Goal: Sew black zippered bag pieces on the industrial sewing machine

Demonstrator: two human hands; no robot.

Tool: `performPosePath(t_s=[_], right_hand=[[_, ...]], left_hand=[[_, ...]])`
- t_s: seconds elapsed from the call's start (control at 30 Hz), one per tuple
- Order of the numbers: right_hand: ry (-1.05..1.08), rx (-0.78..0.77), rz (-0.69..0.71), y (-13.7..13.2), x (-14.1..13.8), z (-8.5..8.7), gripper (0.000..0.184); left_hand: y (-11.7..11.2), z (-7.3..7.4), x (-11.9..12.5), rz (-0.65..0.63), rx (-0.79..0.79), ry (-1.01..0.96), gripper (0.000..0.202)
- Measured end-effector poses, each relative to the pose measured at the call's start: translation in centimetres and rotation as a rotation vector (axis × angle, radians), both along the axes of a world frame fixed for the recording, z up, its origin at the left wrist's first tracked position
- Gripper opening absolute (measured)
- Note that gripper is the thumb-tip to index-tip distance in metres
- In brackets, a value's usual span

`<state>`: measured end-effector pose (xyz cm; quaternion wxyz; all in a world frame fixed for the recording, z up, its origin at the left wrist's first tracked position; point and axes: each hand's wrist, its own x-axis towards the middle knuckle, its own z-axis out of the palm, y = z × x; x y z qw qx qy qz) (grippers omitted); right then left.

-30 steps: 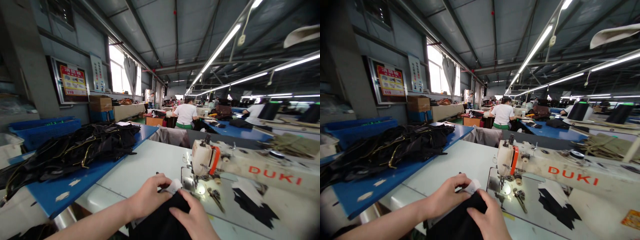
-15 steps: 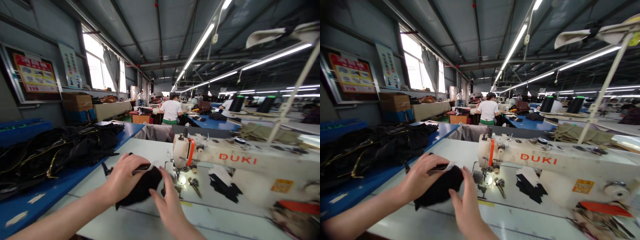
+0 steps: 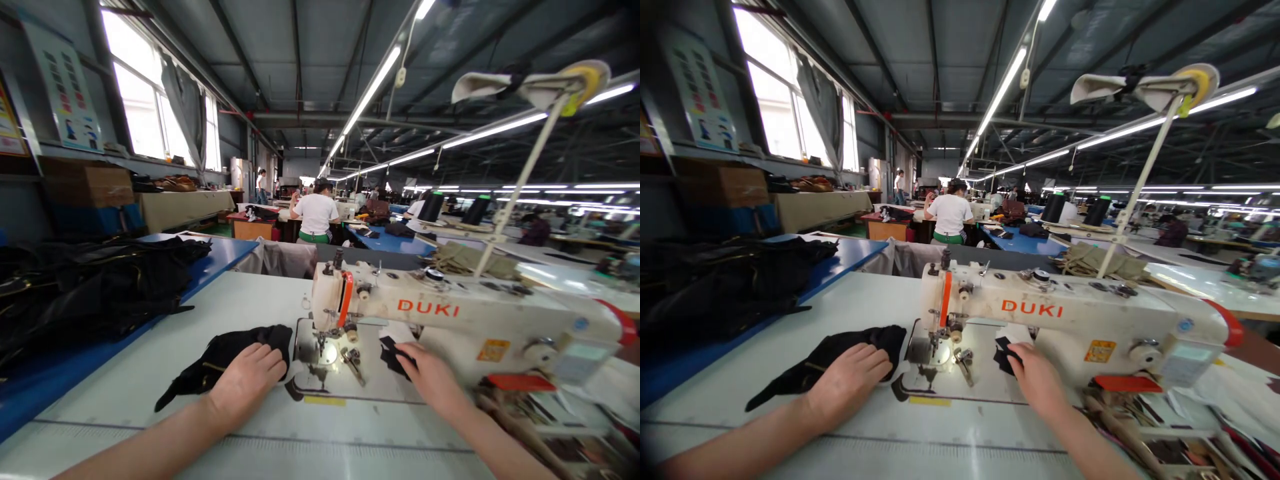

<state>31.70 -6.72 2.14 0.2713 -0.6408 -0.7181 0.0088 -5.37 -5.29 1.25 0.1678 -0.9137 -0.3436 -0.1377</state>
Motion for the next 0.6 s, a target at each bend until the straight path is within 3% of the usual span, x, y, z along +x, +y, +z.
performPosePath(t_s=[0.13,0.33,0.6], right_hand=[[-0.067,-0.061,-0.009,1.4,2.7,-0.8,0.024],[-0.074,-0.079,-0.007,1.7,1.8,-1.7,0.022],[0.171,-0.043,-0.084,1.7,2.7,-1.4,0.020]], left_hand=[[0.3,-0.1,0.7,0.064,-0.072,-0.067,0.020],[0.6,-1.3,0.5,0.083,-0.147,-0.202,0.033],[0.5,-0.8,0.6,0.088,-0.178,-0.225,0.036]])
